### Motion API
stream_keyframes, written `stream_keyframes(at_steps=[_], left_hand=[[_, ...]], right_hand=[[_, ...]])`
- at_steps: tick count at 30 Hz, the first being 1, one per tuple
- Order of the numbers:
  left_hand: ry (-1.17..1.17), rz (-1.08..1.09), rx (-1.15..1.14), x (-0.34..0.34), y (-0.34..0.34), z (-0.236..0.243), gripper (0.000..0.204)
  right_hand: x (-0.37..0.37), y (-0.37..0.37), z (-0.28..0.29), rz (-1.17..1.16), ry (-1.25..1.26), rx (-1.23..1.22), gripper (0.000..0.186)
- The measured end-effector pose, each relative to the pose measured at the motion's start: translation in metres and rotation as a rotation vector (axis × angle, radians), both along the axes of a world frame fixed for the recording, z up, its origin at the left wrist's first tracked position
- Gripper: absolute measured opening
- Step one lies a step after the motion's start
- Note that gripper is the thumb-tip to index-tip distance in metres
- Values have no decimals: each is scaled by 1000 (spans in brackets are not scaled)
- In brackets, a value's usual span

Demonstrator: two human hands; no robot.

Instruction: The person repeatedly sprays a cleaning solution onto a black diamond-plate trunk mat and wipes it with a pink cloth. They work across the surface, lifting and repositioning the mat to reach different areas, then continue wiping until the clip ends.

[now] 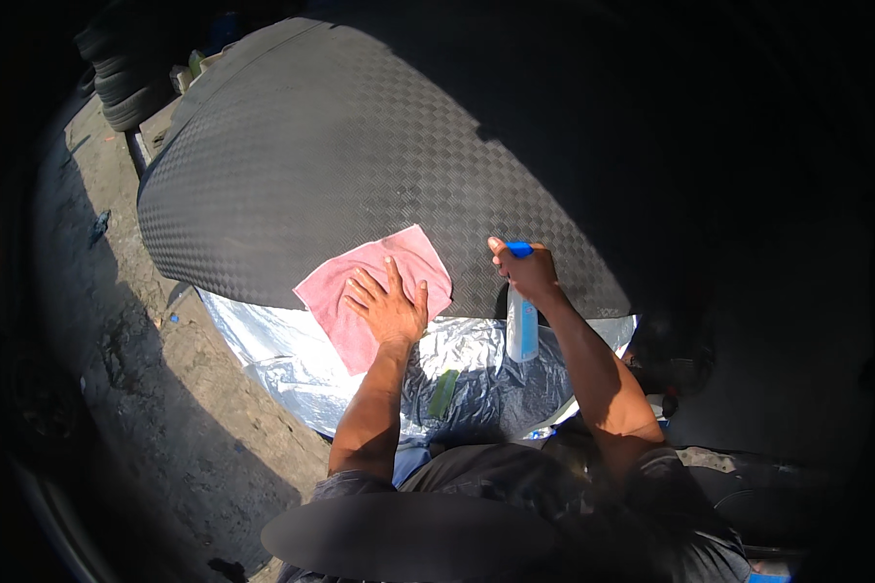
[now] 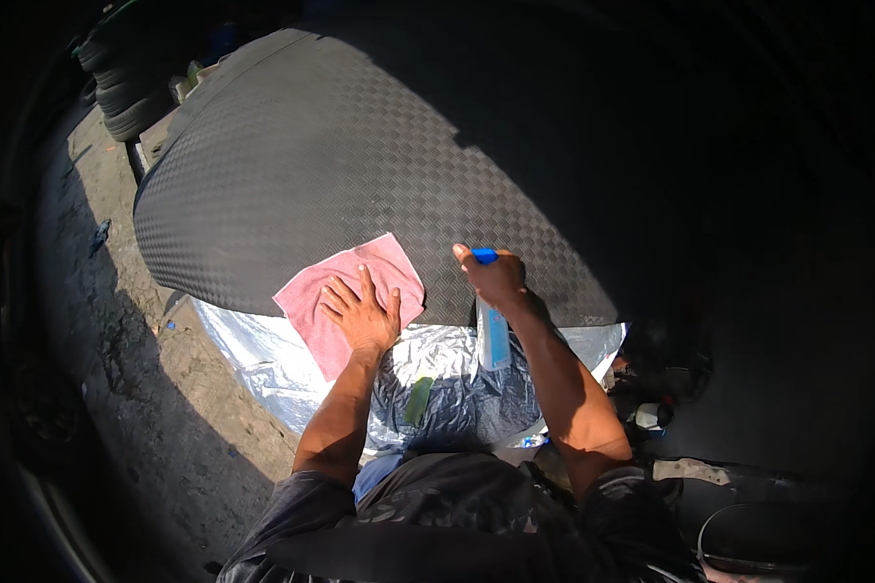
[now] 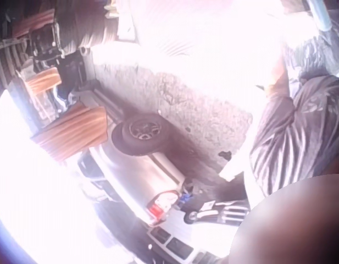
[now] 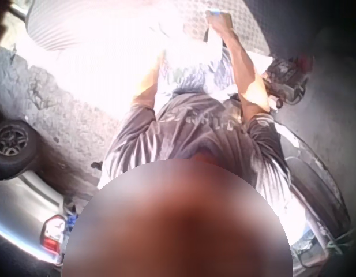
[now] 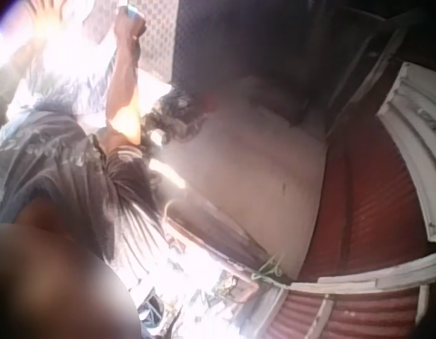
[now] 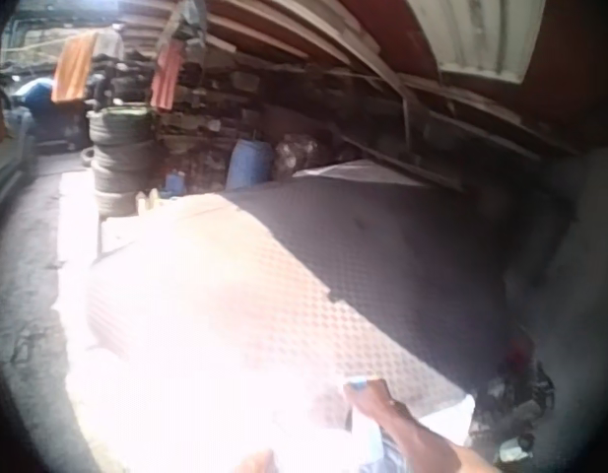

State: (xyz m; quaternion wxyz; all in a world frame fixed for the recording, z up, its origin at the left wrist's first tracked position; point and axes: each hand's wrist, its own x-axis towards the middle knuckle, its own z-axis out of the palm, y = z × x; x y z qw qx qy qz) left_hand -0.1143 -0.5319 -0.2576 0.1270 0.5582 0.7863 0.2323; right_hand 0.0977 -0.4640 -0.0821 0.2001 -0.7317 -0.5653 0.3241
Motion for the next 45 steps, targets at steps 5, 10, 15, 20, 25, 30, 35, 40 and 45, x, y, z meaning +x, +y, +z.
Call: stream_keyframes(at_steps=[5,10,15,20,25,30,35,40,45], left_hand=[[105,164,-52,-51,23,-1,91],[58,342,-94,-64,60,-11,95],[127,346,-51,-35,65,-18,98],[151,357,13,-32,61,-12,96],[168,385,-26,-33,64,-9,95],[198,394,-17,-30,63,-13,93],[209,386,-11,-35,62,-16,93],[223,392,-24,-32,63,-14,93],[211,373,25,-31,62,-17,94]], right_hand=[[65,-51,-24,23,140,172,57],[138,-43,-27,-264,171,107,63],[149,40,18,-238,161,197,65],[111,108,54,-151,31,155,64],[116,155,44,-122,72,93,63],[160,162,33,-119,4,133,60],[240,91,22,-241,17,161,54],[301,8,-16,-388,209,131,43],[210,-30,-42,-27,228,-3,52]])
